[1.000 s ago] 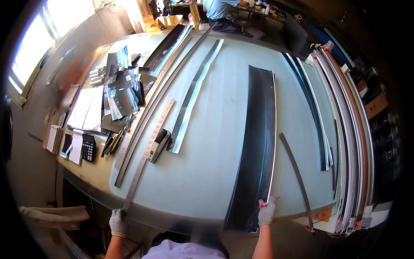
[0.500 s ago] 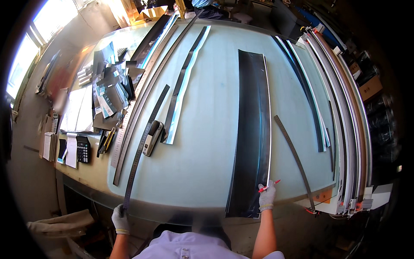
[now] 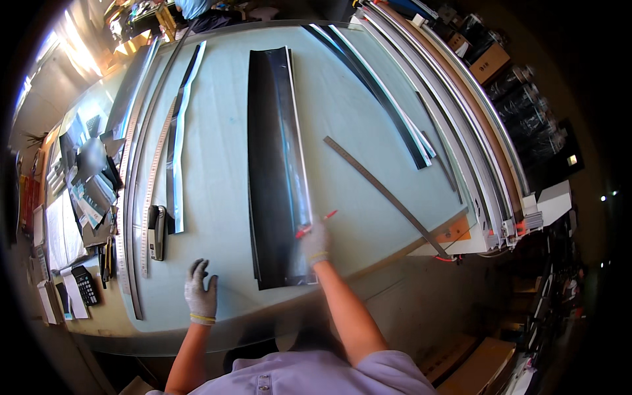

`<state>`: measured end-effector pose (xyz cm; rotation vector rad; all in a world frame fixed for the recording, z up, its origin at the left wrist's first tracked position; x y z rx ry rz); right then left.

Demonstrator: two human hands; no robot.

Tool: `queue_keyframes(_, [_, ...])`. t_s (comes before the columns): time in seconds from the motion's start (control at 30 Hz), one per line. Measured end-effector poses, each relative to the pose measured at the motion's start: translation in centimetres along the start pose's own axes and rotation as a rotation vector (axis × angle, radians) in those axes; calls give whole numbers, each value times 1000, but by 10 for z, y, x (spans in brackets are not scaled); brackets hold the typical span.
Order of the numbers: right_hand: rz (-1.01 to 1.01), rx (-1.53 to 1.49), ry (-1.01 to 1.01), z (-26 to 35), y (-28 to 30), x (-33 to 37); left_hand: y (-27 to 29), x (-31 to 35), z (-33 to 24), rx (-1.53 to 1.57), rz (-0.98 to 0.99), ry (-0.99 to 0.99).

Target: The person organizes a workspace by moving cardboard boxes and gathering white paper strips into a pile. They then handle long, dark, flexible strips, placing them on a table and using a ruler and pen to mark measurements. The person also uses a calculator and writes on a notepad during the process.

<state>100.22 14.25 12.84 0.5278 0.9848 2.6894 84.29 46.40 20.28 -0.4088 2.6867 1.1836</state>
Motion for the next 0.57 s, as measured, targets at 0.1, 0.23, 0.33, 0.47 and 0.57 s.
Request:
queue_keyframes(0.1, [-38,214,176,18,8,-24,-75,-2,-61,-147,264,-167])
queue_keyframes(0.23, [-377,-31,254,-54,129,-91,-123,-1,-108,-295,365,-355])
queue_keyframes(0.33, [-486,426,-85,-137,233,-104,-151,-3,-102,-368,316,-352])
queue_keyframes(0.47, [-437,489,74,-247,294,-83,-187,-37,-118,-422,210,-364])
queue_keyframes(0.57, [-181,-225,-162,-337,304,-69,-219,-62,-117,-481,196,-359])
Point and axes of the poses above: each hand's wrist, its own x-axis away from the middle knuckle, its own y-axis out of the back of the hand, z = x × y, the point moved 8 cm from there along -x, towards the middle knuckle, and after that the axes turned 13 degrees about -y, right-handed, at the moved point
